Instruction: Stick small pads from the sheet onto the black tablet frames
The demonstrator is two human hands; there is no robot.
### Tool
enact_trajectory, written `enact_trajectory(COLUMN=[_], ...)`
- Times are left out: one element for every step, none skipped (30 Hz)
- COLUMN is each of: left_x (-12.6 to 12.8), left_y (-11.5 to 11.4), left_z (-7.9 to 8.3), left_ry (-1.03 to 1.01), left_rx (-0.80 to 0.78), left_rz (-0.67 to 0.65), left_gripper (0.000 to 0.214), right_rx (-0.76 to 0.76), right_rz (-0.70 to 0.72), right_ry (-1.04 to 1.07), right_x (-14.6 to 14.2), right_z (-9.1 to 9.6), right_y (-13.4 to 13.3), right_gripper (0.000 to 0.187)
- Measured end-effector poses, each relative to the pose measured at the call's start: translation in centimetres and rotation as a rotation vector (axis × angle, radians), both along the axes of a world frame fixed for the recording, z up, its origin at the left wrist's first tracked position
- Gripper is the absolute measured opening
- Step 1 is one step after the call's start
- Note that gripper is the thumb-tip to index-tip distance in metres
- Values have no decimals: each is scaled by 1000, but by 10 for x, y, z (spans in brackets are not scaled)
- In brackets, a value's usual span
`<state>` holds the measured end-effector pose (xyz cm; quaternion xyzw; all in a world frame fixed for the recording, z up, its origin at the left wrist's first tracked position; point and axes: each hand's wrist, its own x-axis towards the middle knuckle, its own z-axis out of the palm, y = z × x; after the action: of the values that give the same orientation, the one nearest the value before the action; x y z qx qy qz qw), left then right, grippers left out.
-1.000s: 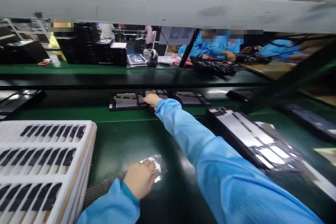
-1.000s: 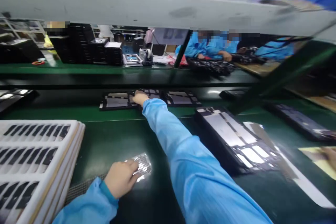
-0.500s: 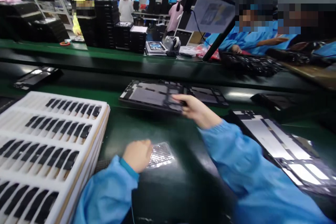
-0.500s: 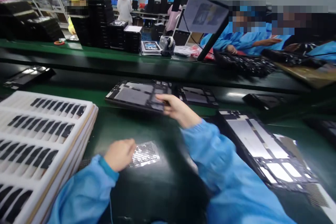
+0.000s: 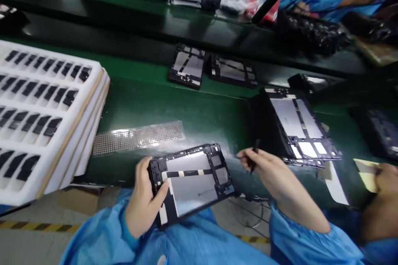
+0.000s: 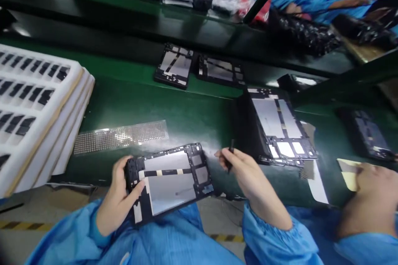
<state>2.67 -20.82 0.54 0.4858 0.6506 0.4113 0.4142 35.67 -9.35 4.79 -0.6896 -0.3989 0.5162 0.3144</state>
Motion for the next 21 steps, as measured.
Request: enact_trajectory(left_x=[-6,-11,-17,-20,-23,-23,-23,-21,-20,-19,-19,-20,-21,-22,-24,-25,-26,-26,-26,-26,-25], left_y=[9,24,45,71,99,128,155,178,195,207,214,216,215,213,211,209,208,207,207,207,207], left_z=[8,16,23,29,32,31,28,22,14,7,0,-5,-9,-10,-10,-10,-9,-7,-6,-6,-5], left_ry=[123,253,359,434,490,540,590,635,674,702,716,730,755,791,834,878,914,937,945,953,965], left_rx=[35,74,108,131,153,165,162,153,144,139,132,131,136,147,162,179,198,214,224,234,243], left_rz=[-8,-41,-102,-215,-350,-485,-594,-687,-760,-814,-853,-881,-903,-922,-940,-958,-973,-985,-992,-996,-996], left_gripper=[61,59,53,45,40,36,34,32,30,28,27,27,28,30,31,31,30,30,29,28,28], right_rx=[58,112,162,203,236,262,291,321,355,393,428,456,470,463,442,413,385,365,353,346,342], right_rz=[15,39,75,116,161,214,273,336,397,453,504,549,590,625,648,663,671,676,679,682,685], right_ry=[4,18,39,69,103,138,169,184,171,133,79,26,-15,-35,-30,-7,20,40,53,61,66], right_x=[-5,-13,-22,-33,-46,-58,-70,-80,-87,-92,-95,-96,-96,-95,-94,-93,-93,-92,-92,-91,-91], right_z=[8,15,21,23,22,19,12,4,-5,-14,-23,-30,-35,-38,-40,-41,-40,-40,-39,-39,-38], right_y=[7,14,22,31,41,52,64,75,86,95,102,106,109,110,110,109,108,106,104,102,101], right_gripper=[69,65,61,59,56,53,49,46,42,38,34,29,25,22,22,23,24,24,24,23,22])
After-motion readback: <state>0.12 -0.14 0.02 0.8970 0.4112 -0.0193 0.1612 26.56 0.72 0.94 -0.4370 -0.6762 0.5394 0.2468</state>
